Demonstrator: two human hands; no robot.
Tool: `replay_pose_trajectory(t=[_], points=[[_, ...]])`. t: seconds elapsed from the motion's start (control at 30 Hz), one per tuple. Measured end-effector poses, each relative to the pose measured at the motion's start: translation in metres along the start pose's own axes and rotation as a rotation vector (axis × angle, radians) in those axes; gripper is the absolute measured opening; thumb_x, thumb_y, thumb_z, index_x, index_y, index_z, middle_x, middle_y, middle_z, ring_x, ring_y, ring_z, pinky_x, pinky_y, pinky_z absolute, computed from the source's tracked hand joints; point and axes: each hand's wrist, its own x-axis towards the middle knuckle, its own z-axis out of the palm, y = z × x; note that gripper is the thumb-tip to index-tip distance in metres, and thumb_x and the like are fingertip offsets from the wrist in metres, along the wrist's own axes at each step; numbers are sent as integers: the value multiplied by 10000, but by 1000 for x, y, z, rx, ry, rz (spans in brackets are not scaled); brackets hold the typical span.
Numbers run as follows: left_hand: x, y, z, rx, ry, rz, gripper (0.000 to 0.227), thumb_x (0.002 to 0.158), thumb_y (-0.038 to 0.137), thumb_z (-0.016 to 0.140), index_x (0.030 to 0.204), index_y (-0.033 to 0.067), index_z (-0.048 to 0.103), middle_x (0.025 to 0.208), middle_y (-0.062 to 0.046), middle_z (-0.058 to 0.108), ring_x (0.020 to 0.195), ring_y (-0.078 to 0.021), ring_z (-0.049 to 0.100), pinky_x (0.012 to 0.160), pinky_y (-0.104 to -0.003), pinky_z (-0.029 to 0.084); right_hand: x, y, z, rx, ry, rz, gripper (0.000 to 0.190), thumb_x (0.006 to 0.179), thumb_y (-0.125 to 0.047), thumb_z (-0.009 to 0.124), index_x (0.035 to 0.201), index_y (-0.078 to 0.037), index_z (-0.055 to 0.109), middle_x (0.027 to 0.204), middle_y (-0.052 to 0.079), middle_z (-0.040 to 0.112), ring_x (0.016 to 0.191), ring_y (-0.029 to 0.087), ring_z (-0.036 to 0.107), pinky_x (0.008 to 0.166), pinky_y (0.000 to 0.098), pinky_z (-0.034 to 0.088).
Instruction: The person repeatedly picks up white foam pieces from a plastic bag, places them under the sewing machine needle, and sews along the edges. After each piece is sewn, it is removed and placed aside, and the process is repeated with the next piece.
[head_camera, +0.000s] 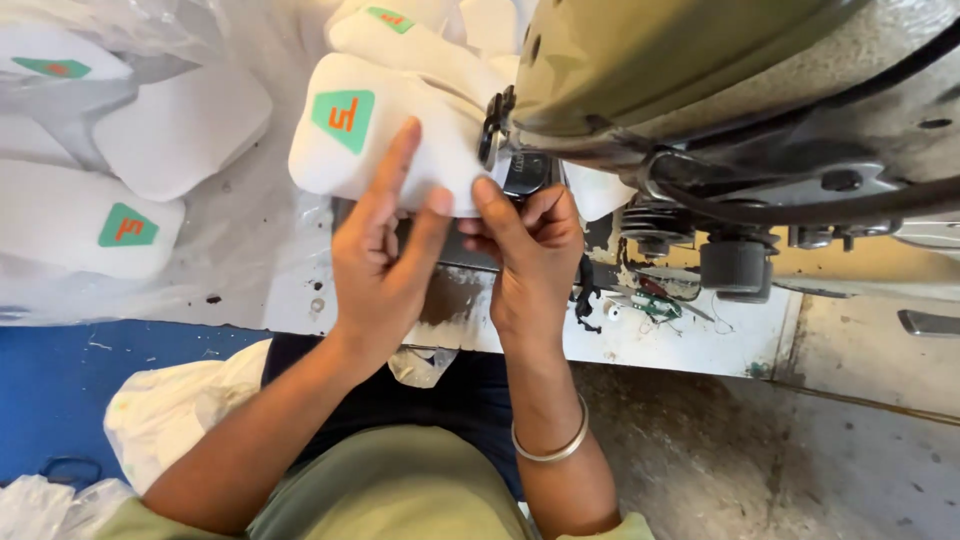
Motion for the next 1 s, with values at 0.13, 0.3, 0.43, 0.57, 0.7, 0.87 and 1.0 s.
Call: replay_pose_trajectory(t=[0.13, 0.3, 0.43, 0.57, 0.7, 0.87, 1.0], points=[[8, 2, -14, -283, 232, -101, 458, 1066, 42, 694, 1504, 44, 558, 1159, -30, 643, 894, -52, 528, 787, -192, 440, -1, 2, 0, 6, 6, -10, 411, 895, -85, 824, 808, -131, 425, 775, 96, 699, 651, 190, 713, 540, 277, 566], [-11, 8, -26, -370, 224, -129, 370, 980, 21, 691, 1331, 68, 582, 1190, 32, 638, 977, -19, 619, 842, -181, 530, -1, -5, 1, -18, 17, -7, 378, 899, -133, 794, 794, -128, 431, 764, 110, 717, 654, 189, 732, 544, 275, 579], [-46, -3, -15, -155, 75, -187, 355, 991, -21, 737, 1332, 59, 676, 1037, 55, 617, 723, 13, 439, 609, -159, 334, -3, 2, -10, 15, -53, -18, 344, 917, -107, 803, 846, -115, 466, 782, 28, 630, 690, 125, 672, 599, 267, 576], [-45, -2, 0, -93, 13, -119, 422, 961, -40, 754, 1357, 80, 672, 807, 123, 490, 612, 38, 289, 542, -170, 219, -4, 2, -15, -2, -93, -56, 314, 938, -56, 807, 883, -102, 500, 793, -15, 584, 700, 84, 616, 634, 240, 559], [-31, 2, 7, -105, 9, -153, 462, 970, -33, 754, 1409, 64, 648, 759, 143, 397, 610, 30, 268, 537, -185, 195, -8, -22, -26, -120, -113, -129, 270, 927, -5, 796, 931, -89, 539, 844, 9, 646, 732, 84, 617, 649, 214, 528], [-10, 12, 4, -176, 2, -203, 493, 999, 7, 721, 1474, 50, 594, 846, 118, 457, 643, 33, 275, 565, -166, 224, 16, -79, -120, -933, 290, -1426, 277, 995, -100, 774, 1076, -37, 517, 1068, 142, 690, 964, 240, 713, 866, 340, 675], [14, 22, 0, -214, -48, -301, 514, 989, 84, 683, 1481, 65, 536, 998, 83, 644, 725, 21, 547, 668, -147, 516, 25, -121, -214, -1212, 663, -1611, 450, 1105, -235, 746, 1228, 95, 466, 1184, 218, 571, 1072, 278, 617, 927, 415, 602]])
